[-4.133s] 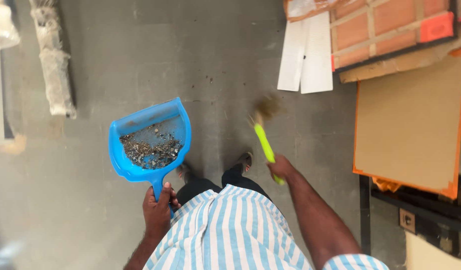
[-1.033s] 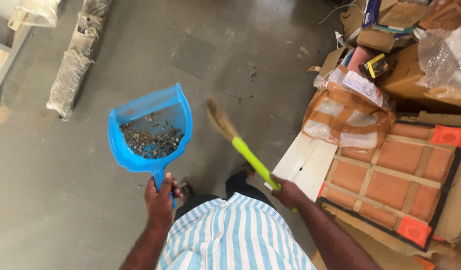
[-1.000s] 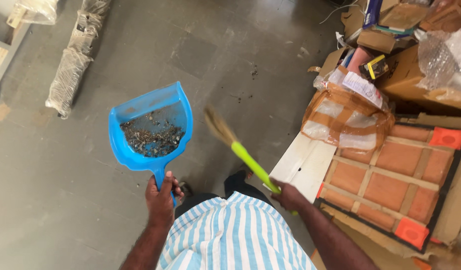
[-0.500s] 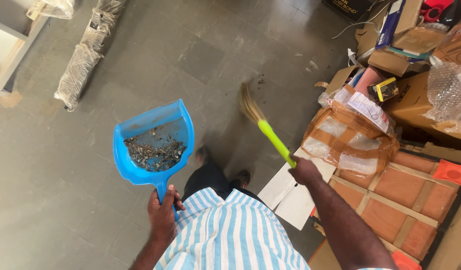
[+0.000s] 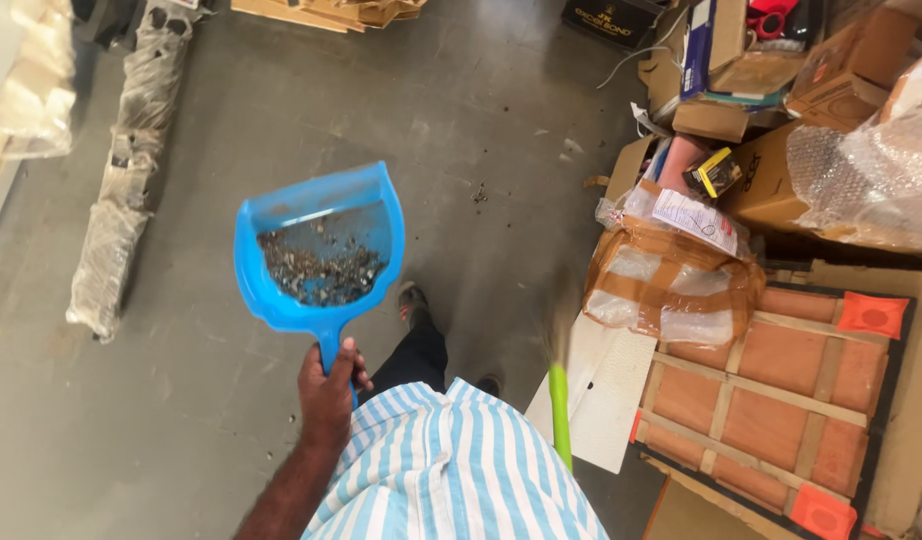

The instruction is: The person sweeps debris across the tiled floor with a hand brush, holding a blue dustpan in the other hand, and walks through the storage area gathering scattered rubble into the dustpan as they move along the floor.

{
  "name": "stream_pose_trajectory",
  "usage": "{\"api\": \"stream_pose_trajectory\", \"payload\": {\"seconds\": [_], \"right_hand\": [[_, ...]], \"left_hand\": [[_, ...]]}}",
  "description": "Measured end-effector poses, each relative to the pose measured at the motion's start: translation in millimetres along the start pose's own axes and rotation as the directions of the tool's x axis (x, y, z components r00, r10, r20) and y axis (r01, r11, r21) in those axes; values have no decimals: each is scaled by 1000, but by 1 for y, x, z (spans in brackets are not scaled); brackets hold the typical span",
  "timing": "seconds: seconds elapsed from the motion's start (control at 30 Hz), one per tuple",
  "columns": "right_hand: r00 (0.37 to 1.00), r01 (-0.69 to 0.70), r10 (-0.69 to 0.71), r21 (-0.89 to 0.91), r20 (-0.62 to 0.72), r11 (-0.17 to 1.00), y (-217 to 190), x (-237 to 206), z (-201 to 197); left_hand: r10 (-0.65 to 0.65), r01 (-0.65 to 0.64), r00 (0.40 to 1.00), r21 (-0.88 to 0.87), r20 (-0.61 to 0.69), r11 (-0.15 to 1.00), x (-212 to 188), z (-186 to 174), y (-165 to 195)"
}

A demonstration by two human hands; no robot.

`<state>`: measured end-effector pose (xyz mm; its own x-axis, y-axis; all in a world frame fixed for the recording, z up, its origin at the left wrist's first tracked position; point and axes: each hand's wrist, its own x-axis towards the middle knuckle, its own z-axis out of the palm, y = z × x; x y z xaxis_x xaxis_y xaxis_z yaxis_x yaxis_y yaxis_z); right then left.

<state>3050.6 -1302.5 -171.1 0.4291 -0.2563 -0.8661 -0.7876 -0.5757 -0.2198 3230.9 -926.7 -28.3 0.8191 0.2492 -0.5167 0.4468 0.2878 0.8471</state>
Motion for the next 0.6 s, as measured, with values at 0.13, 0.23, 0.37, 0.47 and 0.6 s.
{"api": "stream_pose_trajectory", "payload": {"seconds": [0.13,0.23,0.37,0.47,0.6], "right_hand": [[984,-105,62,265,167,959,-42,10,-2],[963,-151,38,420,265,895,-75,25,-6],[968,-72,-68,527,241,847,-154,79,-50],[981,1,-112,579,157,816,-219,101,-79],[990,35,-117,682,74,731,-266,95,-95]], "left_hand": [[34,-39,995,47,95,998,43,16,27],[-9,-7,990,118,138,993,70,18,43],[-55,30,984,147,168,989,101,23,57],[-56,25,979,155,195,988,125,27,68],[-34,9,975,116,219,993,154,32,82]]}}
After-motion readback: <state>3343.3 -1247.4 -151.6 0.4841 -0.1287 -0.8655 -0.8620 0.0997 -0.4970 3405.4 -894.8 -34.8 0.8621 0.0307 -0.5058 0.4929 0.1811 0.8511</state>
